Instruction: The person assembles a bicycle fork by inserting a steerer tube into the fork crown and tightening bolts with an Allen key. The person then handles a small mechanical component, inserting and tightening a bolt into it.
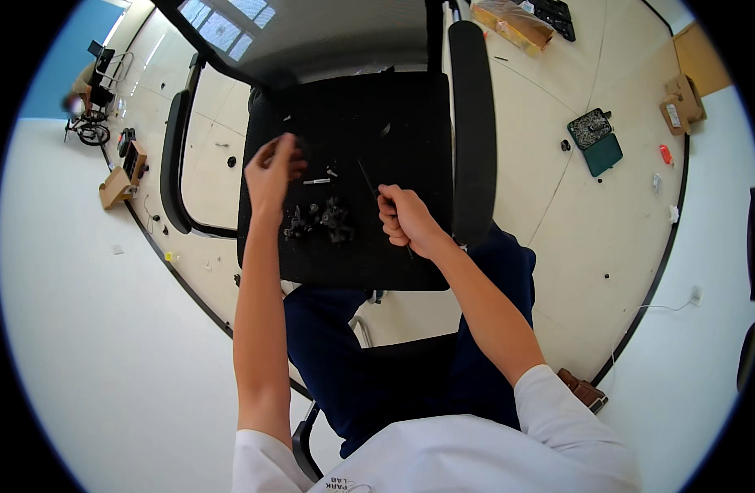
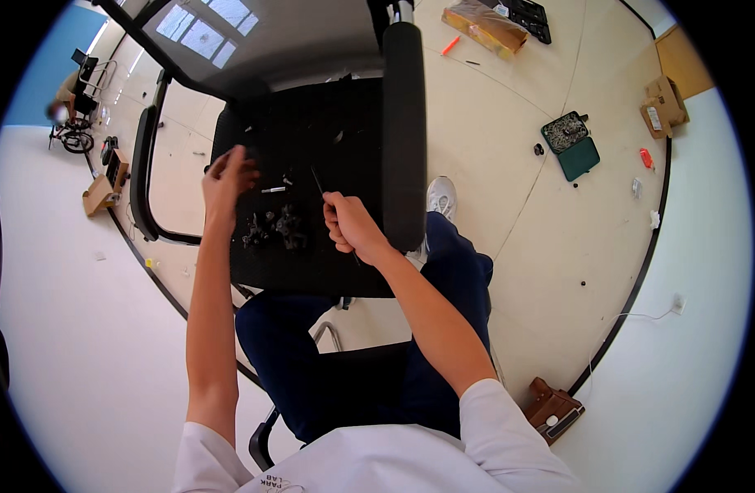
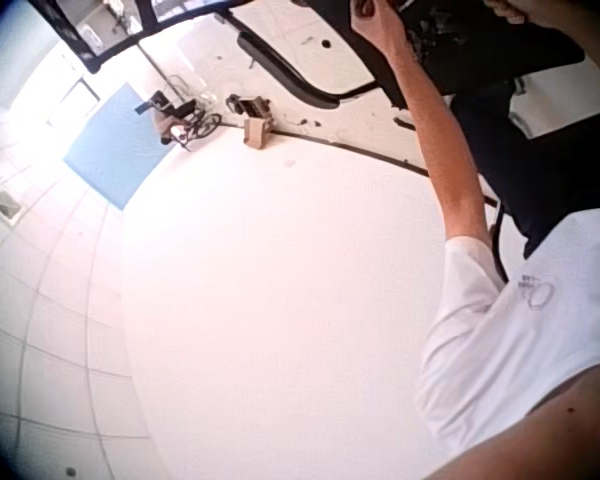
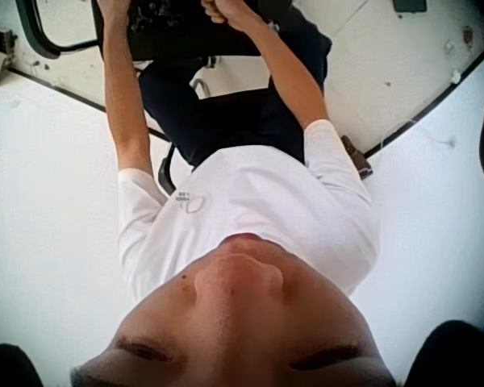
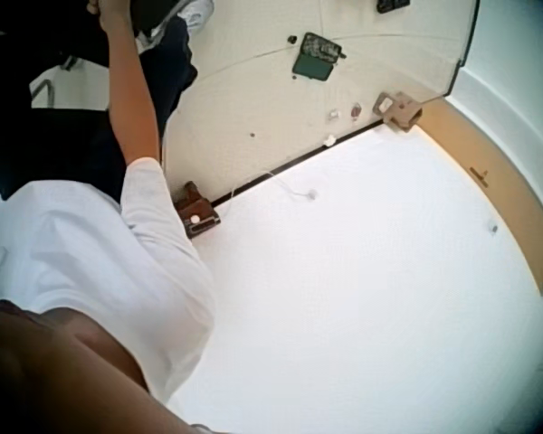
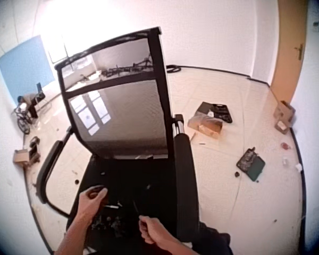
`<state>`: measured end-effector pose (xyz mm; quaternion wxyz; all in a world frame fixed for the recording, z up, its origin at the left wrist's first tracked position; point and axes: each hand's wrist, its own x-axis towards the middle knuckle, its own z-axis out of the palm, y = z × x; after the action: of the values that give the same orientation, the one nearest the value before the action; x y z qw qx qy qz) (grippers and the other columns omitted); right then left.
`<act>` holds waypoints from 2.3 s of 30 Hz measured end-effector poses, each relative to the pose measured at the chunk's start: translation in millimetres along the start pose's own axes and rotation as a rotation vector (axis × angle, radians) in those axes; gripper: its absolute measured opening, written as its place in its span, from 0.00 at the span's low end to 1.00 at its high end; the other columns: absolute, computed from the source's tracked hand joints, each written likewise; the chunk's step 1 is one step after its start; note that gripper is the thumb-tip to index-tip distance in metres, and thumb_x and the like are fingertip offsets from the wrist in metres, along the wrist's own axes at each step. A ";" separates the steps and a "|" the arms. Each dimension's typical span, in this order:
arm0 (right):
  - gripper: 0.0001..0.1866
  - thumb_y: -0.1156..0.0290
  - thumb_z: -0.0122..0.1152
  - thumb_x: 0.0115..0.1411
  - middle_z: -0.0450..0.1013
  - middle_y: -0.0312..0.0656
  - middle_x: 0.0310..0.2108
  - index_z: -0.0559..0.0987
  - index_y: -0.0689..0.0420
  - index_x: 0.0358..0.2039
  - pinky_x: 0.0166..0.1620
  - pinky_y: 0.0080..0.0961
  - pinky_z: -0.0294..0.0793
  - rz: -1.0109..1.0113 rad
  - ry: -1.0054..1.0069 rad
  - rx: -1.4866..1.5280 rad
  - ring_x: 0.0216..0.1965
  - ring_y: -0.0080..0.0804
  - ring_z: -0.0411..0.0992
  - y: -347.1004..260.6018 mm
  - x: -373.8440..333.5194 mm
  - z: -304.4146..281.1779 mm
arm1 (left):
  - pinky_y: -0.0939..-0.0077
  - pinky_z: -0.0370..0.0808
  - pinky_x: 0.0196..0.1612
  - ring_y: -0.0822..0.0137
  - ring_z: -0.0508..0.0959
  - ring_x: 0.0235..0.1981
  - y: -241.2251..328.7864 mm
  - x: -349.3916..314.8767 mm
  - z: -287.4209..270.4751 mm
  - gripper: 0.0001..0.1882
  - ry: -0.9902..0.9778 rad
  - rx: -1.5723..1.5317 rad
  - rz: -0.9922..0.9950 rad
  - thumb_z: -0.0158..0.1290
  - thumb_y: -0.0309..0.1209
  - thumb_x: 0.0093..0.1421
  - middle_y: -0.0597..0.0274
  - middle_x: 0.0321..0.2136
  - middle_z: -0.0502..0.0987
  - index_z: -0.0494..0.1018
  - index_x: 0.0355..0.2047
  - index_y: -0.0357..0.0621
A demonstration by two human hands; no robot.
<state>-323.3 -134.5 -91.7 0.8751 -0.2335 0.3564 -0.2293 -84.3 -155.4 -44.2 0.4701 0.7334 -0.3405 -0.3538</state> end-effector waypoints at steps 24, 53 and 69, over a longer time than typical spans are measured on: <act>0.15 0.62 0.63 0.60 0.65 0.34 0.15 0.83 0.65 0.34 0.24 0.23 0.61 -0.263 0.268 -0.918 0.18 0.20 0.61 39.4 32.8 18.4 | 0.80 0.70 0.28 0.76 0.74 0.22 -96.1 -123.3 20.7 0.21 0.102 0.323 0.093 0.68 0.33 0.53 0.63 0.22 0.78 0.77 0.44 0.34; 0.23 0.62 0.69 0.55 0.62 0.33 0.14 0.81 0.68 0.45 0.26 0.22 0.60 -0.152 0.148 -1.037 0.18 0.20 0.60 27.4 29.8 20.5 | 0.70 0.72 0.49 0.66 0.77 0.47 -86.8 -120.7 -11.4 0.42 -0.126 -0.608 -0.015 0.55 0.69 0.48 0.62 0.42 0.77 0.73 0.46 0.42; 0.23 0.62 0.69 0.56 0.57 0.29 0.15 0.80 0.68 0.45 0.26 0.21 0.58 -0.154 0.150 -1.052 0.19 0.17 0.56 27.7 27.6 20.2 | 0.75 0.72 0.44 0.69 0.77 0.41 -75.0 -119.0 -8.3 0.19 -0.147 -0.820 -0.086 0.53 0.45 0.67 0.62 0.36 0.77 0.73 0.43 0.40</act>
<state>-284.4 -123.4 -109.0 0.5926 -0.6491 0.4666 -0.0992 -126.5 -28.1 -87.8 0.6824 0.4719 -0.1733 -0.5306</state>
